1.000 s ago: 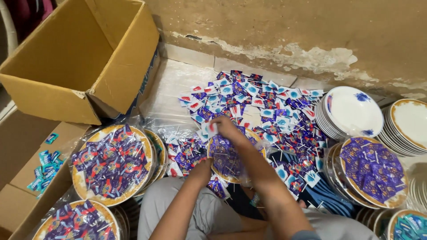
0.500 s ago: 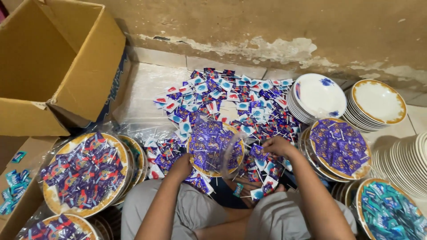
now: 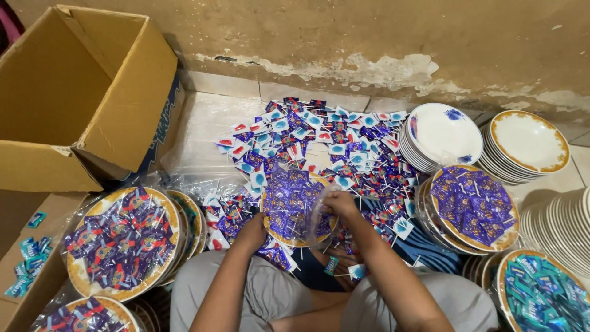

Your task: Arranging small candy packets onto decorative plates on the floor.

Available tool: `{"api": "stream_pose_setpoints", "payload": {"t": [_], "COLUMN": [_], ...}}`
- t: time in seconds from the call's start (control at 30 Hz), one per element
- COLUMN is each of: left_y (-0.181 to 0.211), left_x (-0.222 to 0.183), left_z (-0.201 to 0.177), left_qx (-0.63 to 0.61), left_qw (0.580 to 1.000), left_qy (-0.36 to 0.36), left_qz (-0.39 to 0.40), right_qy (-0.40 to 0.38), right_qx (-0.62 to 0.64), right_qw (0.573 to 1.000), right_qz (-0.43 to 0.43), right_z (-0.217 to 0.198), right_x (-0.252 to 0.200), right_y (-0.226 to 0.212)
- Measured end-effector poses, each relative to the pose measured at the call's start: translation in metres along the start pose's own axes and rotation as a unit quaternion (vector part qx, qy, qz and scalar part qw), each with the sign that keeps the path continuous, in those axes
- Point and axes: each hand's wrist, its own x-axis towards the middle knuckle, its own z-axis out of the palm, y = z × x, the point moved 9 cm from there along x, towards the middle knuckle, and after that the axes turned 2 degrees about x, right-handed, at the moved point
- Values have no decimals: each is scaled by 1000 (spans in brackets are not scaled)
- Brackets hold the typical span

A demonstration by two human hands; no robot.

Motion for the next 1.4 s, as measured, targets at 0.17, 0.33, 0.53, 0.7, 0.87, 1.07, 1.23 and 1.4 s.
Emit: {"api": "stream_pose_setpoints", "payload": {"t": [0.17,0.33,0.53,0.7,0.87,1.07,1.23,1.4], "left_y": [16,24,23,6,28,36,45,16], "left_x": [-13,-15,-7,7,-21,-36,-36,0], "left_z": [-8,-7,-7,0,-29,-52,-63,-45], "left_qx": [-2,18,37,14,-45,-94,-115,-84], "left_qw": [1000,1000,999,999,992,977,975,996], "left_qy": [-8,-14,-14,-8,-96,-154,-149,-1], "left_qz": [2,8,32,37,-63,-116,-119,-28], "right_qy": [10,50,-78,-150,-169,-175,-160,-156], "right_qx": [-267,-521,-572,-601,-673,-678,-700,-589], "right_qw": [956,831,711,660,612,602,542,638], "right_qz": [-120,-191,-401,-424,-379,-385,-437,-471], "right_z": [11,47,227,349,383,363,343,302], "right_x": [-16,-19,4,56,86,75,85,59], "right_y": [-46,-144,-197,-137,-84,-90,-88,-129]}}
